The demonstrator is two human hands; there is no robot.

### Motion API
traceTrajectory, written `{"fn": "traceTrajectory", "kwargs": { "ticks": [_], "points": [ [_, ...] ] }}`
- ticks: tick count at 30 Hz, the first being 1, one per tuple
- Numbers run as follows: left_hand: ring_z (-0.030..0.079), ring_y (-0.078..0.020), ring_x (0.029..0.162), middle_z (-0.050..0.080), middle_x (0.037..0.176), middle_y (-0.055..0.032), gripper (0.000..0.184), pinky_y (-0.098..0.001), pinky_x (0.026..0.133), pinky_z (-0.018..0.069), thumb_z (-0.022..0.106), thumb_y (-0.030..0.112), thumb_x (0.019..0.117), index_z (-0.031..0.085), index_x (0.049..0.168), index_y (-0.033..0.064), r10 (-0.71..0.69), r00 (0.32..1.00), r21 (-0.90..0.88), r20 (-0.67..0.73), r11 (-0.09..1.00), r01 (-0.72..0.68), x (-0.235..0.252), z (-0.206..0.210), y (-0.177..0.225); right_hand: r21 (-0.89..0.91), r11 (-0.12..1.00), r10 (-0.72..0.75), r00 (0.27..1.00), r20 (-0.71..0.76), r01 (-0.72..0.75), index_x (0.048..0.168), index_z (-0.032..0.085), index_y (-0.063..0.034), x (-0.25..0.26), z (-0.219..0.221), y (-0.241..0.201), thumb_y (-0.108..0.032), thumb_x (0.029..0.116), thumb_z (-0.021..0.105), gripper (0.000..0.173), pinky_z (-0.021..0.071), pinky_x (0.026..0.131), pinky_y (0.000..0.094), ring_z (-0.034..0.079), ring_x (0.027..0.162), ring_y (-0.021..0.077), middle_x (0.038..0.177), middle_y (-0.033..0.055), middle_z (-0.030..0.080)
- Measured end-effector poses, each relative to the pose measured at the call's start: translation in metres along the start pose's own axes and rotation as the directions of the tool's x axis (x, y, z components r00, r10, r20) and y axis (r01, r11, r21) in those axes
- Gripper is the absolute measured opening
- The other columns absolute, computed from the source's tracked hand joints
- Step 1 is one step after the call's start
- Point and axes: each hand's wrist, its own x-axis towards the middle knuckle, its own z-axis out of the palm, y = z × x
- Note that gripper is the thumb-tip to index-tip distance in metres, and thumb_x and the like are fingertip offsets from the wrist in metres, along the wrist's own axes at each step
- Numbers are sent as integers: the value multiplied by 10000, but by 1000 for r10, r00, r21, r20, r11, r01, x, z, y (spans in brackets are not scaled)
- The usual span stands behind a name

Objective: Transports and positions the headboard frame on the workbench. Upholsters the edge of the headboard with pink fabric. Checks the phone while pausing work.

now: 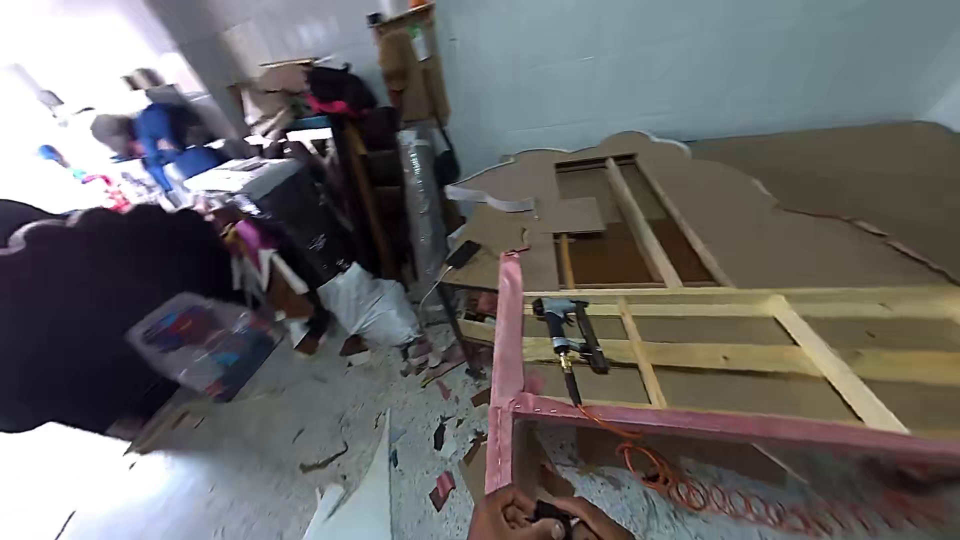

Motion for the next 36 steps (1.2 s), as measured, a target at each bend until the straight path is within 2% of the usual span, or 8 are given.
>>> {"fn": "traceTrajectory", "kwargs": {
  "ticks": [4,7,10,12,15,18,23,36],
  "points": [
    [667,-230,557,704,724,-121,457,-396,542,596,794,465,883,707,1052,50,-3,978,-9,207,1000,5,41,-23,19,46,998,42,968,-246,-32,1368,612,-142,13,16,-14,-288,952,749,462,643,679,421,714,729,182,966,54,742],
    [723,-194,736,754,881,-80,417,-399,707,629,734,431,942,716,1147,69,143,865,57,481,979,-194,78,-28,29,87,995,79,865,-496,-41,1380,604,-132,0,18,-25,-251,980,703,429,649,663,442,720,738,212,997,64,738],
    [651,-96,1185,717,1237,36,499,-392,1066,541,795,474,877,701,1257,164,312,582,208,751,725,-657,120,-41,15,221,973,215,599,-771,-64,1372,597,-112,-37,45,-22,-282,999,665,415,628,593,452,693,672,252,933,106,723],
    [560,-131,1326,669,1340,30,608,-430,1164,446,810,580,809,700,1280,212,296,356,179,886,492,-852,146,-48,-6,319,948,295,355,-887,10,1340,604,-62,-66,79,-14,-298,1003,646,414,602,552,447,661,621,269,849,143,693],
    [491,-142,1400,634,1399,44,707,-438,1239,328,765,681,786,653,1346,264,52,96,76,994,295,-953,163,-55,-37,456,886,453,54,-890,85,1328,609,-33,-100,163,-7,-286,1044,580,382,604,581,445,667,654,287,861,182,687],
    [556,-109,1316,662,1351,81,740,-454,1204,357,743,731,765,634,1378,331,-150,-29,-5,988,162,-987,161,-52,-41,572,805,590,-116,-799,155,1287,625,-22,-95,254,7,-285,1073,519,355,607,626,437,678,684,276,875,182,697],
    [578,-141,1294,644,1375,90,749,-514,1151,408,782,665,753,579,1419,388,-450,-83,-89,889,9,-996,152,-41,-33,651,729,676,-74,-733,214,1283,634,-47,-40,326,43,-360,1063,532,395,574,577,382,664,660,234,902,146,712],
    [684,-51,1050,718,1192,148,740,-433,910,586,668,832,728,648,1328,399,-330,-129,-193,935,-170,-966,133,-42,-60,631,706,697,-159,-699,320,1234,687,-154,13,357,52,-483,1014,606,404,562,542,351,628,584,214,809,98,686]
  ]
}}
